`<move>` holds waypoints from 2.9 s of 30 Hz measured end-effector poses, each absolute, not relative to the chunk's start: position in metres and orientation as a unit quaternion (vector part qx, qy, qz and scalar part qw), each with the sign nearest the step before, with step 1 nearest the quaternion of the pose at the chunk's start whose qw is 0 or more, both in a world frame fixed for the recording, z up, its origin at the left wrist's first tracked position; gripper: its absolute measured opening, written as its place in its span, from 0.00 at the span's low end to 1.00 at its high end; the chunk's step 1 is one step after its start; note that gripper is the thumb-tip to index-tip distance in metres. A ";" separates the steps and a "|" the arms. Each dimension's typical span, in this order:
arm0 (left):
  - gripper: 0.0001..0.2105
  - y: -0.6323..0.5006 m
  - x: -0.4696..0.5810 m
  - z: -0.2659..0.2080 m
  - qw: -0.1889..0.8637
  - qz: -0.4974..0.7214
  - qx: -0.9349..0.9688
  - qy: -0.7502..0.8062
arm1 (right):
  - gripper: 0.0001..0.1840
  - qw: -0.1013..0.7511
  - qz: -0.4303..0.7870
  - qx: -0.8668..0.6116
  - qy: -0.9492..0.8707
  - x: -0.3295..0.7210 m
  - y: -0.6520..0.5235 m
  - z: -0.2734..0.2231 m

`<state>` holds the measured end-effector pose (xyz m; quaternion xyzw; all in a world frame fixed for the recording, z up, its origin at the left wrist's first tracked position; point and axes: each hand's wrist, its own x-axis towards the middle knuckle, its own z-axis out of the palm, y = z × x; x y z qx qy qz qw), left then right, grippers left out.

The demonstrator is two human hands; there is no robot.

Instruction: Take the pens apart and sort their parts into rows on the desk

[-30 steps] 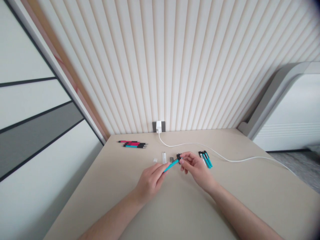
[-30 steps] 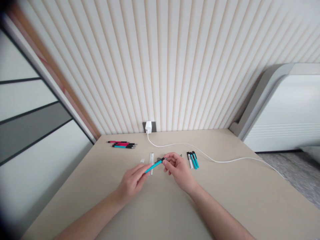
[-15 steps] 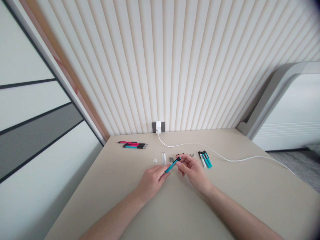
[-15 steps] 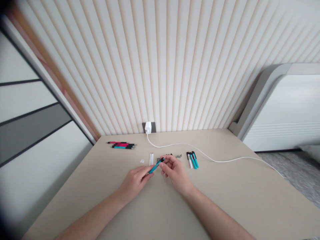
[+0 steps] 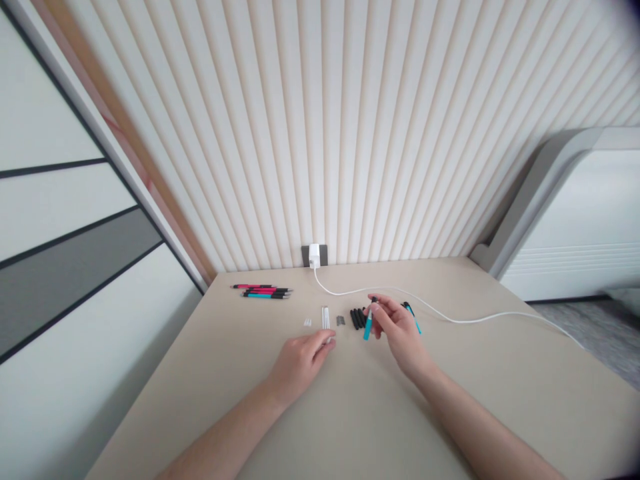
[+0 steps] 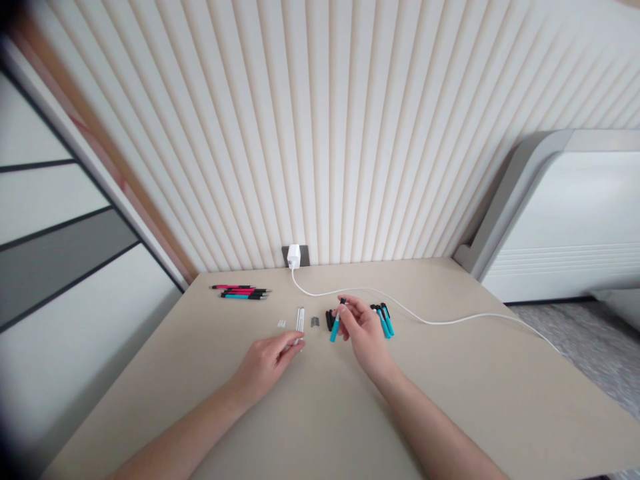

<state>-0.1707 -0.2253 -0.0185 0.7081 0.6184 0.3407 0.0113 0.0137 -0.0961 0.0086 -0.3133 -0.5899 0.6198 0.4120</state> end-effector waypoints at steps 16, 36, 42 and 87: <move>0.05 -0.226 -0.171 -0.012 0.019 0.314 0.727 0.611 | 0.21 0.193 0.182 -0.551 -0.792 0.112 -0.016 -0.018; 0.05 -0.226 -0.174 -0.012 0.019 0.308 0.732 0.607 | 0.20 0.128 0.167 -0.522 -0.826 0.114 -0.016 -0.025; 0.05 -0.227 -0.175 -0.012 0.026 0.306 0.733 0.607 | 0.18 0.120 0.175 -0.504 -0.837 0.112 -0.018 -0.022; 0.05 -0.227 -0.175 -0.013 0.031 0.288 0.742 0.605 | 0.13 0.088 0.117 -0.470 -0.870 0.087 -0.057 0.004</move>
